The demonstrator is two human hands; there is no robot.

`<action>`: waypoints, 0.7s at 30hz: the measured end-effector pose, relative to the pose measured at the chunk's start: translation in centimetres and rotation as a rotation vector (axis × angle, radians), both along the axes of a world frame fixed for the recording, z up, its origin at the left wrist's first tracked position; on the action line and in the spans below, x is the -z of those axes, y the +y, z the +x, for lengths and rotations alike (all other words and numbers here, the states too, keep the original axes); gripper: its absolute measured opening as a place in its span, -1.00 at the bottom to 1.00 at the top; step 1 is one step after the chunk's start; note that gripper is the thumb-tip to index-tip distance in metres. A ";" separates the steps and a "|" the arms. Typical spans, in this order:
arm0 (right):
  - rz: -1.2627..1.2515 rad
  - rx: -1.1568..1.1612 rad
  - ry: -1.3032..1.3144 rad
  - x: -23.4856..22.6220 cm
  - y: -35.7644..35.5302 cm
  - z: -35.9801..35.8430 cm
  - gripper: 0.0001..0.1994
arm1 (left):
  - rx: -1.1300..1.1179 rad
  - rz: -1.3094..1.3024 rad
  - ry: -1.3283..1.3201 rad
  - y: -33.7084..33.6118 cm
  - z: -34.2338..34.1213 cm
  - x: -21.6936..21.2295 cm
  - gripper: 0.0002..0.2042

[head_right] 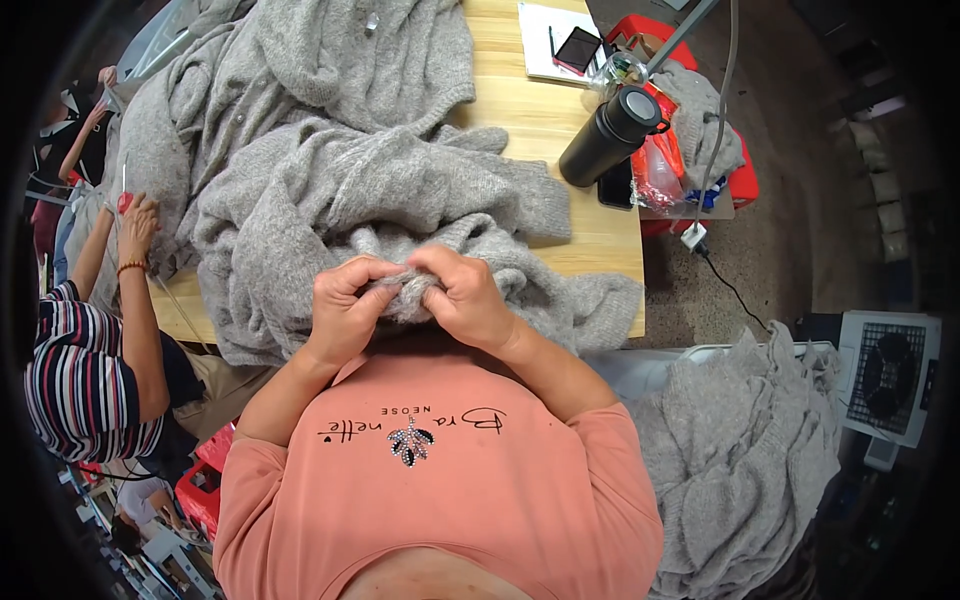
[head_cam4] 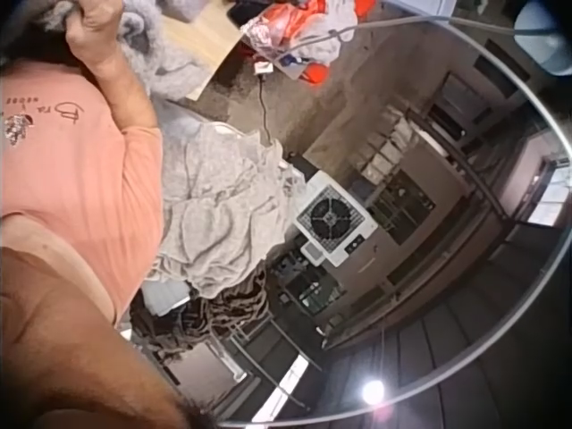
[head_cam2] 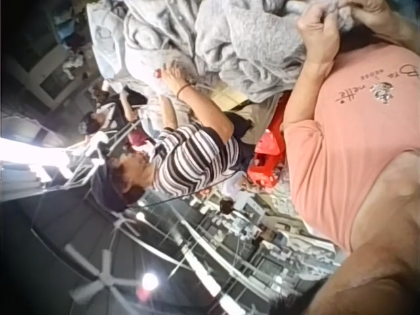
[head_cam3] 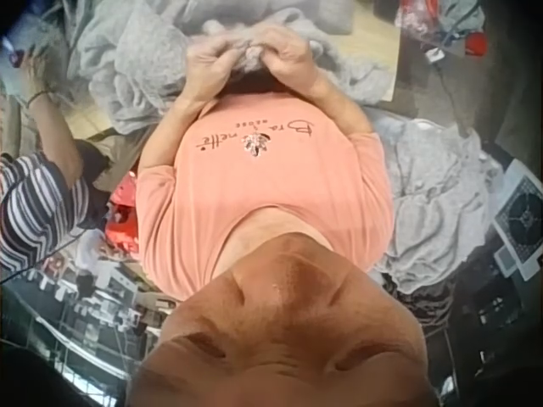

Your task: Inspecting a grey sweater for defects or lint and manually removing loose threads.

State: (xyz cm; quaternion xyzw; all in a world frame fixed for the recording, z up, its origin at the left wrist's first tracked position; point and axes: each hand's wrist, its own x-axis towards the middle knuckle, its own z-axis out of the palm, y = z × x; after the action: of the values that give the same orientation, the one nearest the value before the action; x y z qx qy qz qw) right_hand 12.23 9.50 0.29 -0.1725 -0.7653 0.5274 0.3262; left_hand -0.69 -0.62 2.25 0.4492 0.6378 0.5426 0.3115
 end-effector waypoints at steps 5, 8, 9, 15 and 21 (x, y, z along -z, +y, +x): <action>0.115 -0.088 -0.071 0.1 0.4 0.5 -0.81 | 0.005 0.059 0.135 -0.1 0.1 0.5 -0.84; 0.153 -0.077 -0.044 0.4 -0.2 0.6 -0.81 | -0.006 0.135 0.211 0.0 0.3 0.5 -0.84; 0.230 -0.016 -0.017 0.4 -0.4 0.6 -0.82 | -0.016 0.145 0.247 0.1 0.4 0.4 -0.85; 0.590 0.127 0.022 1.2 -0.8 0.3 -0.81 | -0.066 0.165 0.358 0.0 0.7 0.6 -0.85; 0.613 0.147 0.088 1.3 -0.4 -0.2 -0.79 | -0.130 0.334 0.511 0.3 1.1 0.8 -0.84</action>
State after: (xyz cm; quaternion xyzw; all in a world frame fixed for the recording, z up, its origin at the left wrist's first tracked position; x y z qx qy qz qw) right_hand 12.01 9.09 -1.04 -0.0979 -0.8593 0.2543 0.4329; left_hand 0.44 -0.33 1.50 0.5742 0.6248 0.5283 0.0277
